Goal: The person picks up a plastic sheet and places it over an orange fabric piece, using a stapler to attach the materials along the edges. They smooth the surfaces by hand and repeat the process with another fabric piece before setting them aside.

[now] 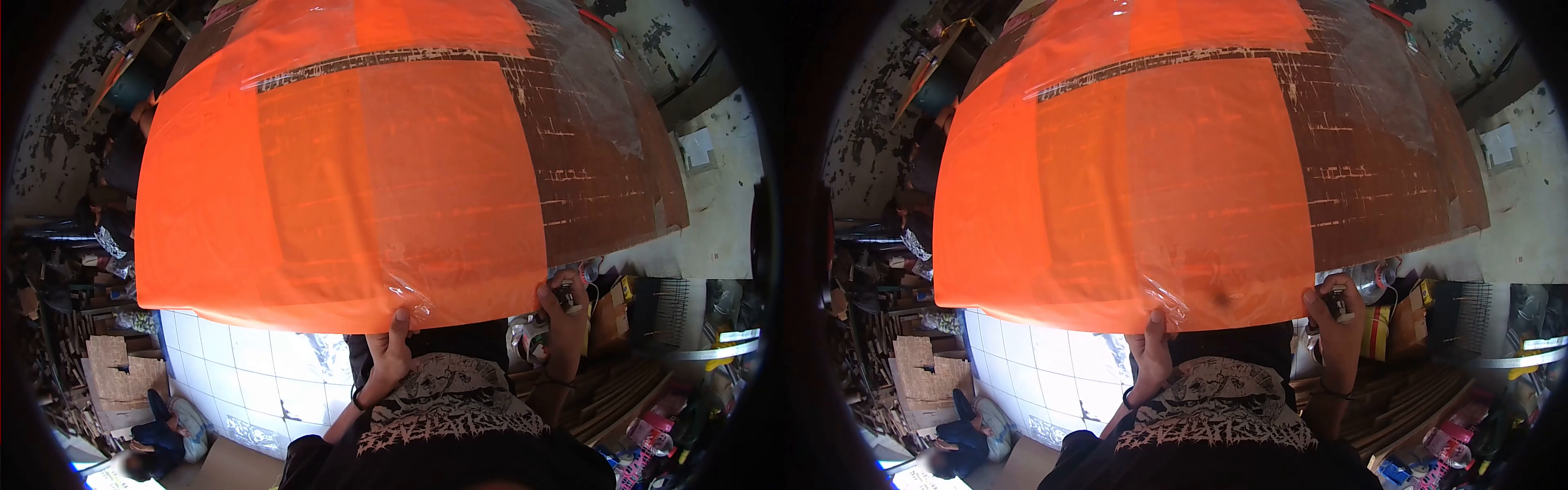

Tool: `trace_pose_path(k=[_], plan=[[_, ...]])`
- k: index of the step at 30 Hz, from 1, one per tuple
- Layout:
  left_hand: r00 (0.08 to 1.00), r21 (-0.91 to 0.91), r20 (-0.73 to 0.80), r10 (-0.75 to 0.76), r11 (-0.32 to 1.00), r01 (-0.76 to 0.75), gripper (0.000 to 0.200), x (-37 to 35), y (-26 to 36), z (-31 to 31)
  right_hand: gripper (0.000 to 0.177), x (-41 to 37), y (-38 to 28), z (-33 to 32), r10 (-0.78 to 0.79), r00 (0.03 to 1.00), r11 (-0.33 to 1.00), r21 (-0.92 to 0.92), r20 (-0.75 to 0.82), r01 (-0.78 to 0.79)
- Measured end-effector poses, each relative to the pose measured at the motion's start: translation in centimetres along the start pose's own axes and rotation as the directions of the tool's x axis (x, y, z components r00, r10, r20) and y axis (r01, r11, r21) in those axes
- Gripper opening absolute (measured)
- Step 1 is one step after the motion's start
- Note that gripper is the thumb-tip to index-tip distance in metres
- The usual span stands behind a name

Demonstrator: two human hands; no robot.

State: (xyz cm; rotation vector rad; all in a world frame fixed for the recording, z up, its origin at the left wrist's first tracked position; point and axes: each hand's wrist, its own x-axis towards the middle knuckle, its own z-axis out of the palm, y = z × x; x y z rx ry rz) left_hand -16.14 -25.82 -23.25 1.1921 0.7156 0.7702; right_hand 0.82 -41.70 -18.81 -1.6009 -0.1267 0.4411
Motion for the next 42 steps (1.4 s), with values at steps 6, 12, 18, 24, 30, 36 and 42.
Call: trace_pose_path(k=[6,12,18,24,30,36,42], plan=[[1.0,-0.015,-0.017,-0.019,1.0,0.019,0.024,-0.1,-0.2,0.0,0.019,-0.1,-0.3,0.1,0.004,1.0,1.0,-0.003,0.004,-0.004],[1.0,-0.113,0.012,-0.025,0.993,0.026,0.017,-0.3,-0.7,-0.5,0.019,-0.1,-0.3,0.2,0.001,1.0,1.0,0.007,0.02,-0.001],[0.998,-0.127,0.019,-0.056,0.99,0.058,0.016,-0.3,-0.2,-0.5,0.018,0.0,-0.7,0.5,-0.013,1.0,1.0,-0.014,0.024,0.013],[0.999,-0.133,0.028,-0.042,0.99,0.045,0.016,-0.4,-0.4,-0.6,0.018,-0.2,-1.0,0.7,-0.008,1.0,1.0,-0.021,0.011,0.008],[0.985,-0.054,0.082,-0.151,0.986,0.155,0.018,-0.3,-0.1,-0.7,0.018,0.0,-0.2,0.1,-0.011,1.0,1.0,-0.005,0.023,0.011],[0.31,0.306,0.931,-0.195,0.878,-0.369,0.025,0.8,7.0,-0.8,0.019,0.4,-0.4,-0.7,-0.048,0.999,0.997,-0.067,0.018,0.049],[0.467,0.452,0.869,0.163,0.119,-0.884,0.049,2.5,6.7,6.4,0.018,0.0,-1.2,-0.2,-0.023,0.999,0.999,-0.028,-0.04,0.022]])
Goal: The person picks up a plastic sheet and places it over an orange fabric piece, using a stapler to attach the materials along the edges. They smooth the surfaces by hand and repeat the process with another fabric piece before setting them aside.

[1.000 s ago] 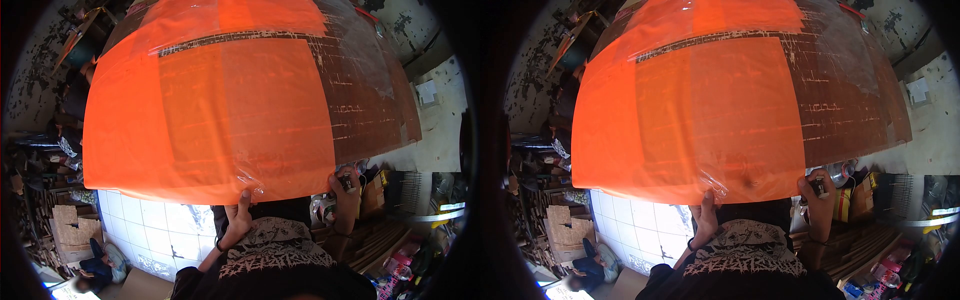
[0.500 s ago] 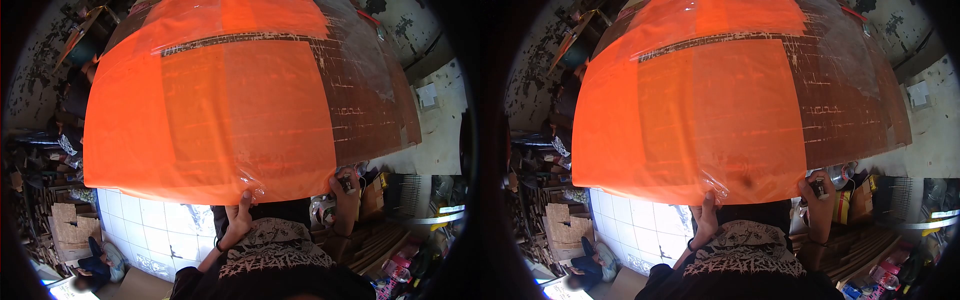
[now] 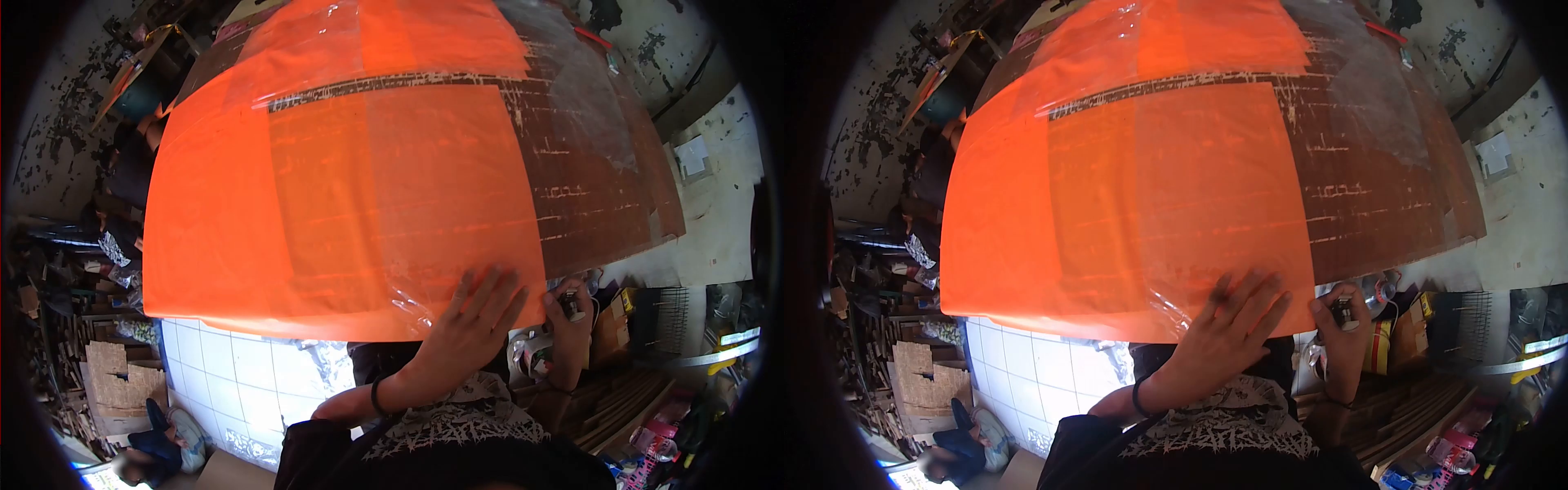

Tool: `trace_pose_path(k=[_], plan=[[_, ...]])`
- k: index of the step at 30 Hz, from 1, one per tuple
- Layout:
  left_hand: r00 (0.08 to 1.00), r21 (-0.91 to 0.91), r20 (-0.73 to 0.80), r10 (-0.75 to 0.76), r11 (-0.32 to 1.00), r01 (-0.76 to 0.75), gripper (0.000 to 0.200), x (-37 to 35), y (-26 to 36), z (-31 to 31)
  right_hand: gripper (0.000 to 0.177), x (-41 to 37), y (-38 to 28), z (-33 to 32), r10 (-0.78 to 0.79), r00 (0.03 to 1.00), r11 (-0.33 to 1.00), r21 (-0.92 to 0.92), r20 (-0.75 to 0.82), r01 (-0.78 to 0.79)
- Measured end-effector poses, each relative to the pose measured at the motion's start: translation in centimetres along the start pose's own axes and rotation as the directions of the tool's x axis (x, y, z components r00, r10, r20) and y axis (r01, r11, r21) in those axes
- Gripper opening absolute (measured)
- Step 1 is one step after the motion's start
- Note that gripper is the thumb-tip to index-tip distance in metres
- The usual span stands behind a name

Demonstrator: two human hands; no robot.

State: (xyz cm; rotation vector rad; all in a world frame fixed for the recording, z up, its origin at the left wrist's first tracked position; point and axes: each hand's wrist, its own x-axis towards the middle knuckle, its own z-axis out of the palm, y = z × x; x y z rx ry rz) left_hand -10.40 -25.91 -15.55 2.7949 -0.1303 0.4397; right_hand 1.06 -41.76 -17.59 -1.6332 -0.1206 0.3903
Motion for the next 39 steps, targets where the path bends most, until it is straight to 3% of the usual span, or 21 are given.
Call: trace_pose_path(k=[1,2,5,8,11,14,16,18,20,23,26,29,31,37,39], plan=[[0.999,0.123,0.035,-0.002,0.992,-0.002,0.052,0.7,-0.4,0.9,0.017,-0.3,-0.1,0.0,0.001,1.0,1.0,0.029,0.001,-0.001],[0.999,0.101,-0.036,0.025,0.995,-0.021,0.049,0.8,-0.5,1.1,0.016,-0.2,-0.1,-0.1,0.003,1.0,0.998,0.061,0.002,-0.003],[0.999,-0.012,-0.024,0.042,0.999,-0.042,0.045,1.0,-1.1,0.3,0.013,0.1,0.3,-0.4,0.011,1.0,0.99,0.138,-0.025,-0.007],[0.996,-0.244,-0.076,0.041,0.968,-0.058,0.037,2.1,-2.4,-1.3,0.017,0.6,0.9,-0.4,-0.009,1.0,0.988,0.155,-0.03,0.013],[0.941,-0.514,-0.273,-0.201,0.857,0.034,0.024,3.3,-2.8,-1.6,0.02,1.0,0.8,-0.7,-0.046,0.999,0.986,0.158,-0.021,0.049],[0.86,-0.799,-0.106,-0.5,0.557,0.225,0.011,3.2,-2.9,-3.6,0.02,0.9,0.4,-1.0,-0.066,0.998,0.985,0.158,-0.014,0.067],[0.887,-0.704,-0.034,-0.461,0.64,0.306,0.006,3.0,-3.8,-3.4,0.02,0.8,0.2,-1.2,-0.072,0.997,0.986,0.148,0.005,0.07],[0.899,-0.746,-0.055,-0.435,0.616,0.252,0.012,3.0,-4.5,-2.8,0.019,0.8,0.1,-1.2,-0.063,0.998,0.986,0.154,-0.019,0.065],[0.888,-0.889,-0.167,-0.427,0.456,0.052,0.022,3.1,-4.6,-1.9,0.017,0.7,0.2,-1.3,-0.072,0.997,0.984,0.162,-0.032,0.077],[0.654,-0.943,-0.244,-0.716,0.018,-0.331,0.028,3.2,-3.8,-4.6,0.014,0.7,0.0,-1.1,-0.119,0.989,0.982,0.135,-0.088,0.13],[0.266,-0.868,-0.309,-0.913,0.156,-0.472,0.029,2.5,-4.4,-6.1,0.012,0.7,-1.4,-0.4,-0.234,0.968,0.959,0.142,-0.087,0.245],[0.138,-0.916,-0.219,-0.966,0.155,-0.37,0.025,1.1,-4.2,-5.6,0.013,0.7,-3.3,0.2,-0.265,0.964,0.948,0.178,-0.017,0.264],[0.282,-0.952,-0.191,-0.94,0.108,-0.285,0.025,-1.4,-4.1,-4.0,0.012,0.9,-4.3,1.4,-0.288,0.958,0.94,0.191,0.007,0.282],[0.547,-0.971,0.146,-0.825,-0.226,-0.081,0.016,-5.8,-2.4,-1.2,0.016,1.1,-4.3,2.9,-0.367,0.925,0.93,0.072,0.093,0.362],[0.634,-0.953,0.228,-0.739,-0.304,-0.012,0.016,-5.8,-1.9,-1.4,0.018,0.8,-4.5,3.1,-0.369,0.921,0.924,-0.054,0.126,0.378]])
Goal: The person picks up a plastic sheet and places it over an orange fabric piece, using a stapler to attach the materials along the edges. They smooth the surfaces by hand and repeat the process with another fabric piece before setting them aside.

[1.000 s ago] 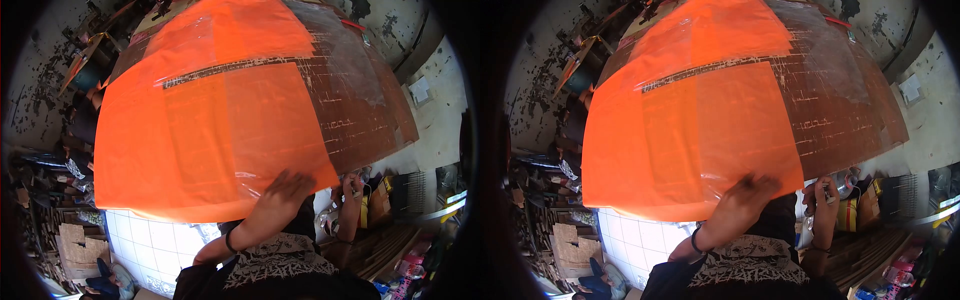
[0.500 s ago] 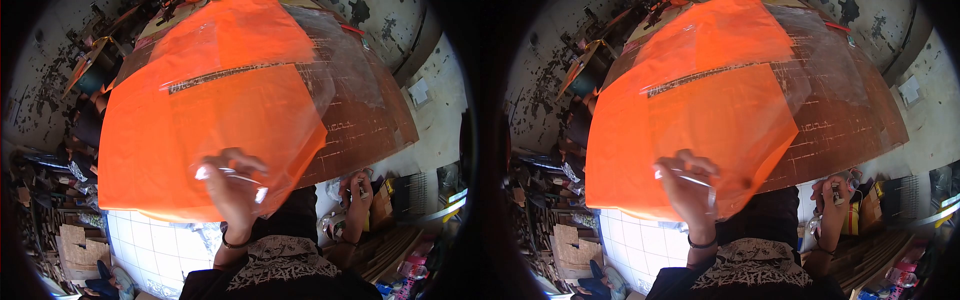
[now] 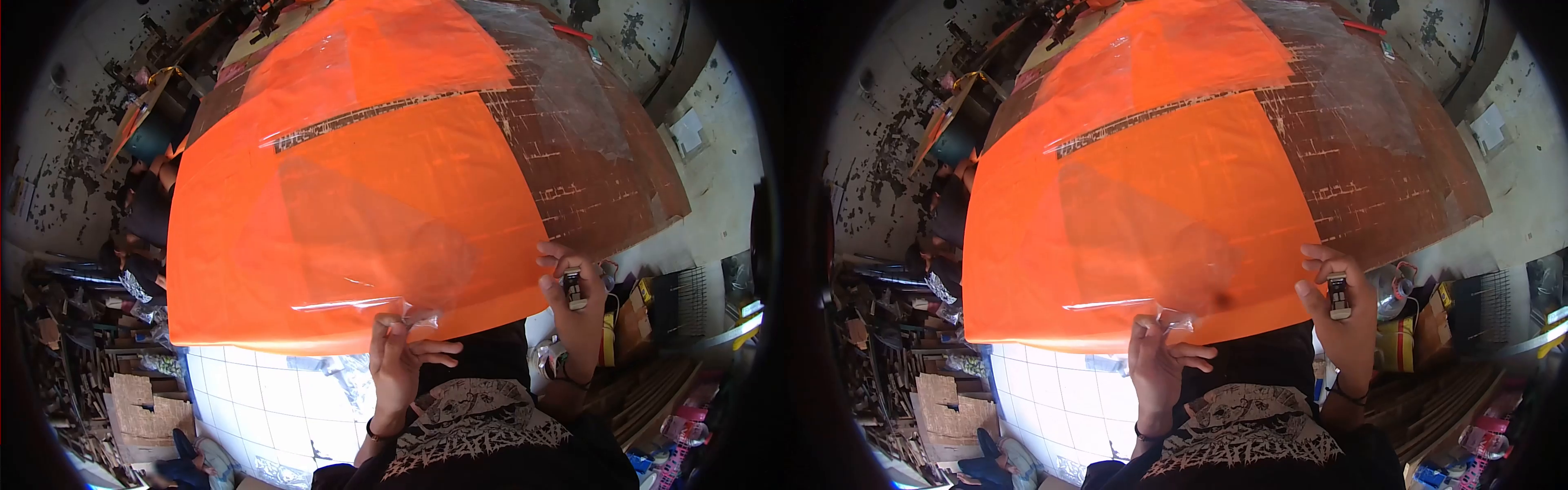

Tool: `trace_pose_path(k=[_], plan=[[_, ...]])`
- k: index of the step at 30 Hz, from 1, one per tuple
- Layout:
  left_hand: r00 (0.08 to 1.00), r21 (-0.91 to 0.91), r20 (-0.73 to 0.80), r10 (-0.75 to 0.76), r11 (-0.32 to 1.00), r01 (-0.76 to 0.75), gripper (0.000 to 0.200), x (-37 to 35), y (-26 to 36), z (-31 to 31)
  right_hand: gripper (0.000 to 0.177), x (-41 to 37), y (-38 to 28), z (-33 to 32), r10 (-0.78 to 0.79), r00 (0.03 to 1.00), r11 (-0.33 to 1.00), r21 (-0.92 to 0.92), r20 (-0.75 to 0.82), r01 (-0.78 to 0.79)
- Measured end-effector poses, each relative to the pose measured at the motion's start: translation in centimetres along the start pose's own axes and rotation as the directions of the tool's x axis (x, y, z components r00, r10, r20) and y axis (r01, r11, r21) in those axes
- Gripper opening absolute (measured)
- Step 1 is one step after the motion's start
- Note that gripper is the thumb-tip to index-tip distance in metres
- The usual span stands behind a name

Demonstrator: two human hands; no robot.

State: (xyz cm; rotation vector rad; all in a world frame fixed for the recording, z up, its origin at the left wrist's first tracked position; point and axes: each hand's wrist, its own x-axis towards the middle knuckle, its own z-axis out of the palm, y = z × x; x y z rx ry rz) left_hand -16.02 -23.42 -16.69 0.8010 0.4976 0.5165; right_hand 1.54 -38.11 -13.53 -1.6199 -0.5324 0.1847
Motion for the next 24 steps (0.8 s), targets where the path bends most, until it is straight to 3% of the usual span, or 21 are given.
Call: trace_pose_path(k=[4,11,17,19,24], plan=[[0.975,0.079,0.144,-0.169,0.984,0.159,0.02,0.3,-0.2,0.8,0.022,-1.0,0.3,-0.8,0.001,1.0,0.982,-0.189,-0.014,-0.004],[0.813,0.184,0.386,-0.436,0.9,0.395,0.025,0.8,-0.3,-0.4,0.022,-2.9,2.5,-2.2,0.063,0.994,0.97,-0.229,-0.092,-0.083],[0.888,0.26,0.265,-0.376,0.914,0.31,0.017,-0.4,0.5,-1.9,0.019,-3.7,3.9,-2.5,0.25,0.968,0.965,-0.077,-0.036,-0.252],[0.928,0.273,0.206,-0.309,0.929,0.249,0.012,-1.2,1.0,-2.8,0.018,-3.7,3.4,-1.7,0.331,0.943,0.941,0.056,0.032,-0.333],[0.995,0.393,-0.03,-0.098,0.914,0.102,0.014,-1.6,1.9,-2.7,0.018,-4.0,4.1,0.1,0.346,0.933,0.922,0.15,0.096,-0.357]])
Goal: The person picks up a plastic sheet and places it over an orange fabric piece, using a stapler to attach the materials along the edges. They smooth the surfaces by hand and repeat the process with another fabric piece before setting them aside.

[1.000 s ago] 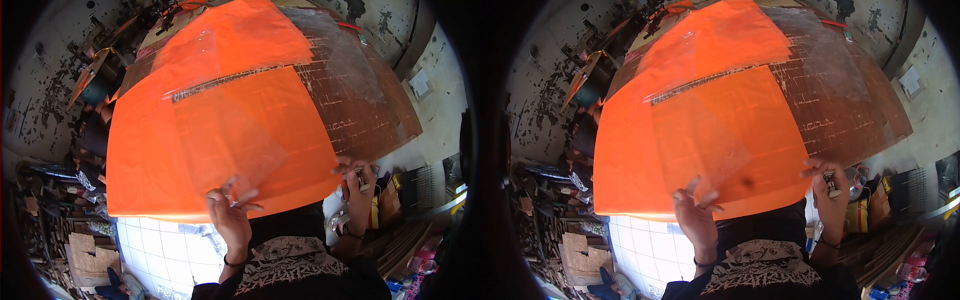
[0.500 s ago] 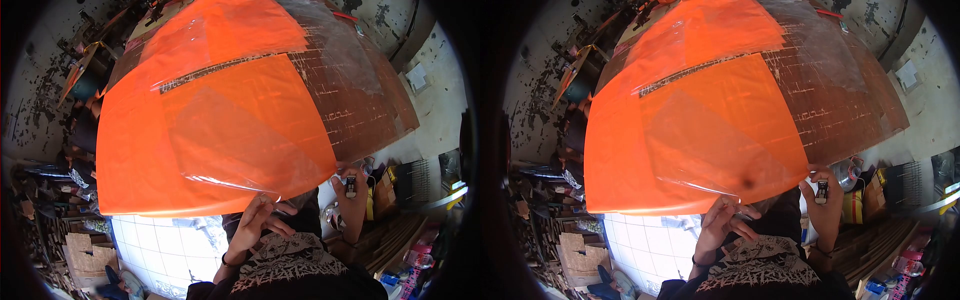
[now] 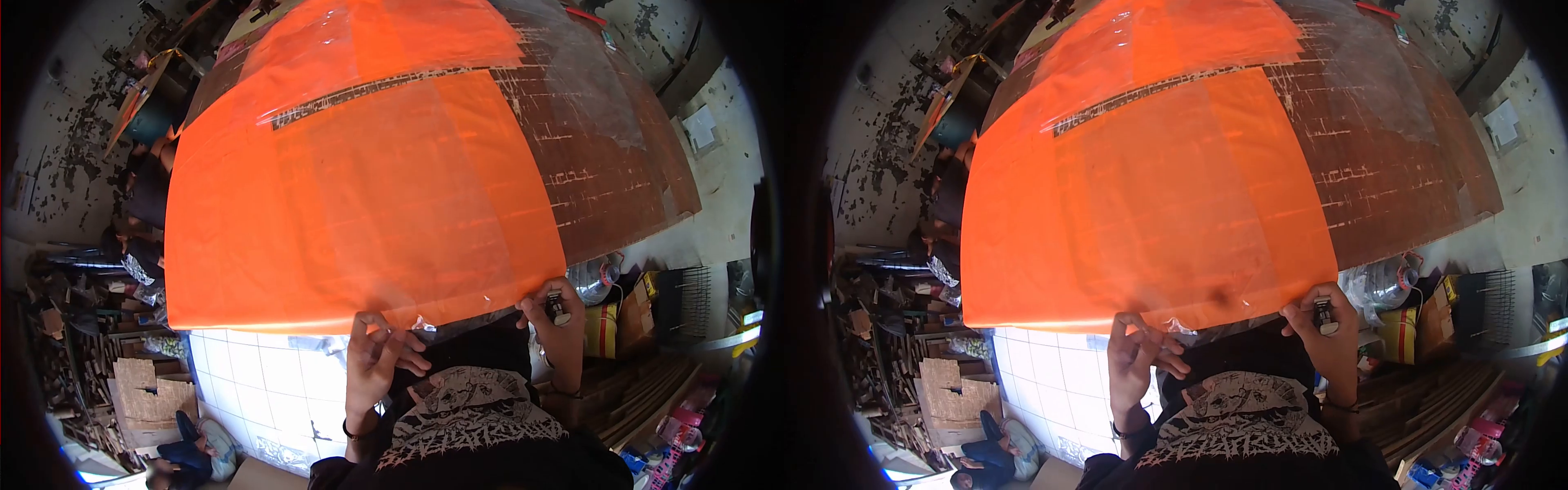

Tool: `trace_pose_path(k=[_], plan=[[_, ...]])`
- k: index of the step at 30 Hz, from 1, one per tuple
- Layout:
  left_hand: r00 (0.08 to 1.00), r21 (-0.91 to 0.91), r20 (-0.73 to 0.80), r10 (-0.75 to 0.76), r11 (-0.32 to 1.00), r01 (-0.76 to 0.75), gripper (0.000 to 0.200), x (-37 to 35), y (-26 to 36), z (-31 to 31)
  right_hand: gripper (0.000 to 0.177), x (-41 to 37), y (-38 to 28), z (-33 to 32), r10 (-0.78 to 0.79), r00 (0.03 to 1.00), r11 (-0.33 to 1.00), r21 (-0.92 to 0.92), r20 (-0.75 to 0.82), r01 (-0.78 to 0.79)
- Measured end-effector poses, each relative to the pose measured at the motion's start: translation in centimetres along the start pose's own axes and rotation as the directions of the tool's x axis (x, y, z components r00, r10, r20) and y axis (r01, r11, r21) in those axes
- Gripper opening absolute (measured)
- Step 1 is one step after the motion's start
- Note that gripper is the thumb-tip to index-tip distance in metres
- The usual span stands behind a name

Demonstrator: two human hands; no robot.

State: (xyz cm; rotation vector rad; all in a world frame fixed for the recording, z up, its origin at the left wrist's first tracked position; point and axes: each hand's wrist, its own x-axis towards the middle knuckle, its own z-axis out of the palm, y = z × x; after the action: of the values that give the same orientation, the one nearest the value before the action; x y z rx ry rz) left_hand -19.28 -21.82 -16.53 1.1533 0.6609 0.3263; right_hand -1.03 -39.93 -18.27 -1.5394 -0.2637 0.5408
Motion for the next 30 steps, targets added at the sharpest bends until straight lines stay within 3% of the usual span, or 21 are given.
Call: trace_pose_path(k=[4,7,8,10,13,14,15,18,21,30], plan=[[0.975,0.002,-0.2,0.093,0.996,-0.095,0.029,0.6,0.1,1.1,0.02,-0.2,-0.5,1.1,-0.002,1.0,0.999,0.053,0.022,0.001],[0.974,0.142,-0.214,0.073,0.989,-0.043,0.037,0.3,1.5,1.0,0.021,-0.3,-0.4,0.8,-0.025,1.0,0.997,0.079,-0.003,0.026],[0.912,0.2,-0.342,0.227,0.966,-0.165,0.037,0.5,1.2,0.5,0.022,-0.3,-0.4,0.7,-0.032,0.999,0.995,0.09,-0.017,0.033],[0.675,0.356,-0.538,0.506,0.861,-0.362,0.038,1.1,0.5,-0.6,0.022,-0.4,-0.3,-0.2,-0.045,0.993,0.997,0.062,-0.11,0.052],[0.659,0.852,-0.153,0.736,0.436,-0.29,0.025,2.0,2.6,-0.9,0.022,-0.4,0.2,-1.8,-0.022,0.981,0.997,0.074,-0.195,0.037],[0.708,0.872,0.013,0.706,0.339,-0.353,0.027,2.8,3.5,0.3,0.022,-0.5,0.3,-2.2,-0.007,0.976,0.996,0.085,-0.217,0.026],[0.77,0.874,0.185,0.611,0.255,-0.413,0.041,3.7,3.8,1.3,0.022,-0.7,0.3,-2.4,0.042,0.968,0.992,0.129,-0.249,-0.01],[0.781,0.868,0.43,0.453,0.032,-0.496,0.053,5.9,3.3,4.1,0.022,-1.3,0.8,-3.1,-0.009,0.977,0.993,0.116,-0.214,0.034],[0.803,0.86,0.448,0.393,0.054,-0.507,0.059,7.0,3.5,4.9,0.021,-1.5,1.0,-3.6,-0.003,0.973,0.992,0.121,-0.232,0.032],[0.795,0.883,0.435,0.422,-0.027,-0.469,0.062,7.8,2.4,5.8,0.019,-0.2,1.3,-4.6,0.063,0.984,0.992,0.116,-0.165,-0.044]])
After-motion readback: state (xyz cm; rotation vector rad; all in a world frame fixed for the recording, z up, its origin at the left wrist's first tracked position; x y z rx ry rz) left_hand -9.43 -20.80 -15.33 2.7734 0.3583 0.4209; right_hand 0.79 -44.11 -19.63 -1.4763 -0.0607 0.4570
